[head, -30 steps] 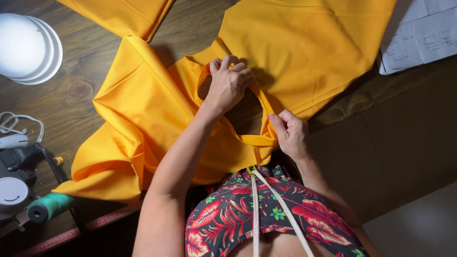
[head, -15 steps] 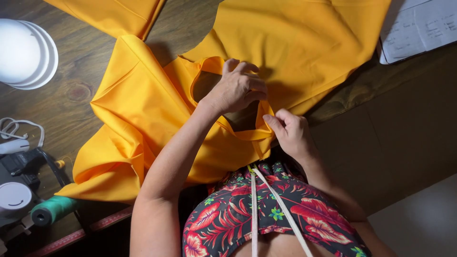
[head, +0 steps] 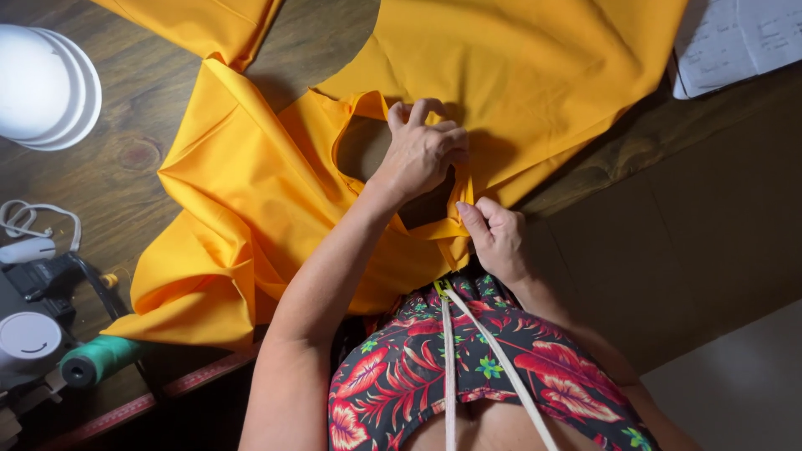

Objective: The person aligns a yellow fabric strip along the neckline of a yellow garment and secures it in place using straight pins. They work their way around the curved edge, folding the fabric and inserting pins to hold the layers together.

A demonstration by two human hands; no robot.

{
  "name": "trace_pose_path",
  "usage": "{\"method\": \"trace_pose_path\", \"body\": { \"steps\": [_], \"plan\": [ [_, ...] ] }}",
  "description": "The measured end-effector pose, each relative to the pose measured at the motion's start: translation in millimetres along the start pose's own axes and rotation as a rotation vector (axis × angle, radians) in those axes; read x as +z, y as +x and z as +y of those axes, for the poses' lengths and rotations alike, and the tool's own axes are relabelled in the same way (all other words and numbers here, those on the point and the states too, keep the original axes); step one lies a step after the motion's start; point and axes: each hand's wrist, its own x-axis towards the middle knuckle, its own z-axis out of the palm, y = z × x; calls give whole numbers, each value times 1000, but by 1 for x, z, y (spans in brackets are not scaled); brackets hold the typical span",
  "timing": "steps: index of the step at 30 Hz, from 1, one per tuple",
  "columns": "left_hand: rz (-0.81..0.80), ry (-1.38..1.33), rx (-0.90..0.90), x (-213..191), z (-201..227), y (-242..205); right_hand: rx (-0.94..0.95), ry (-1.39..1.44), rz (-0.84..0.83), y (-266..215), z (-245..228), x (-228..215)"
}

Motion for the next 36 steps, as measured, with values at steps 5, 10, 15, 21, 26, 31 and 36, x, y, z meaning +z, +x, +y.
{"method": "trace_pose_path", "body": {
  "steps": [5, 10, 15, 21, 26, 31, 36],
  "plan": [
    [54, -12, 58, -9, 4, -8, 46, 9, -64, -2, -8, -11],
    [313, -24, 33, -43, 13, -28, -1, -62, -77, 19, -42, -39],
    [419, 199, -116, -54, 16, -78, -377, -123, 71, 83, -38, -25],
    [217, 186, -164, -45, -9, -126, -506, -215, 22, 117, -4, 28],
    [203, 277, -228, -67, -26, -131, -489, -9, -22, 114, -14, 21],
    [403, 515, -124, -90, -8, -65, -516, -7, -24, 107, -30, 15],
    [441, 430, 93, -50, -56, -39, -509, 38, -23, 106, -24, 10]
  ]
}}
